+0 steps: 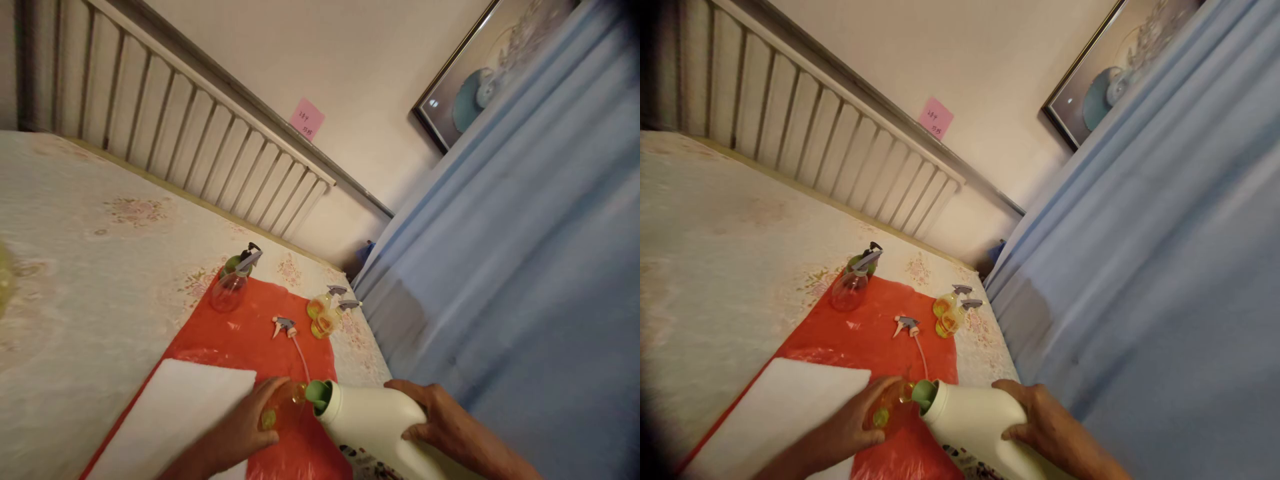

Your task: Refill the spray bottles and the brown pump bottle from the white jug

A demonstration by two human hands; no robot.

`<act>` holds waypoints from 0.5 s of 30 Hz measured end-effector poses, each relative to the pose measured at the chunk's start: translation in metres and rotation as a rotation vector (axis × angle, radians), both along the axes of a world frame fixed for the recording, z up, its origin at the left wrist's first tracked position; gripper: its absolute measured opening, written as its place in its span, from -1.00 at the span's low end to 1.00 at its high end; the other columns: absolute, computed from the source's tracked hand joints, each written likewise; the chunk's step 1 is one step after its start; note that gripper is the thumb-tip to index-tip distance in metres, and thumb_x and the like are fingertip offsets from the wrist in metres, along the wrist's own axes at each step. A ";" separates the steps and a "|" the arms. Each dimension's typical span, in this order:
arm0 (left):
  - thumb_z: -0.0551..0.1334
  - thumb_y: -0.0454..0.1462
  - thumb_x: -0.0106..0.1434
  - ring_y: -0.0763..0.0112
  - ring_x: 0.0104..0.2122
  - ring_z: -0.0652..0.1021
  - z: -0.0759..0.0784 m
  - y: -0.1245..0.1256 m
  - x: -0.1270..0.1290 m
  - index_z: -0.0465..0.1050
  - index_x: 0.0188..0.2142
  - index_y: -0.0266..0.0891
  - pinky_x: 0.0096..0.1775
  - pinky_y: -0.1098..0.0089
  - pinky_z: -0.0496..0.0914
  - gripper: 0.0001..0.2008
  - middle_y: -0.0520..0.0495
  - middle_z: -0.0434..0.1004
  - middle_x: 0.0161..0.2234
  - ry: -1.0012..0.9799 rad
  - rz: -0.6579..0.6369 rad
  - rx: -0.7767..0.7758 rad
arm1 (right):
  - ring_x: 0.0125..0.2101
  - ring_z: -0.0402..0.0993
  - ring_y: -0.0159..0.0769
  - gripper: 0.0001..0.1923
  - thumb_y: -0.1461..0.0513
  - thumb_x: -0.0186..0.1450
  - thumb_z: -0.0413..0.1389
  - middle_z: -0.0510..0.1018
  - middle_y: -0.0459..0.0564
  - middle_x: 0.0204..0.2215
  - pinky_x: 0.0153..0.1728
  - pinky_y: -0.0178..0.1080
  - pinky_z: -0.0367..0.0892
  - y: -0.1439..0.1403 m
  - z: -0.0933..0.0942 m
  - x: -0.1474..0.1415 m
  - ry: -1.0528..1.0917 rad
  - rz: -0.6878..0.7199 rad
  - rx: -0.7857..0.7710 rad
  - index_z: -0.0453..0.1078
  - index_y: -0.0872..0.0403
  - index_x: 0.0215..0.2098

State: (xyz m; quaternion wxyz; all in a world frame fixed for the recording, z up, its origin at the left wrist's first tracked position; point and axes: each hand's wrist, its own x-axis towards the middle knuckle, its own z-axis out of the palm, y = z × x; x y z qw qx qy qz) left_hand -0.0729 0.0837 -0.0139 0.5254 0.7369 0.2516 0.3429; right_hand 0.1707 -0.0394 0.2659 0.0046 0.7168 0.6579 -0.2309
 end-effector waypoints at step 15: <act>0.26 -0.35 -0.04 0.05 0.25 0.24 -0.005 0.001 0.000 0.10 0.25 0.01 0.26 0.08 0.12 -0.17 -0.02 0.22 0.27 -0.008 -0.010 0.013 | -0.33 0.46 -0.25 -0.59 0.12 0.16 0.17 0.60 -0.12 -0.30 -0.36 -0.38 0.29 0.004 0.005 0.004 -0.079 0.043 -0.027 0.41 -0.04 -0.02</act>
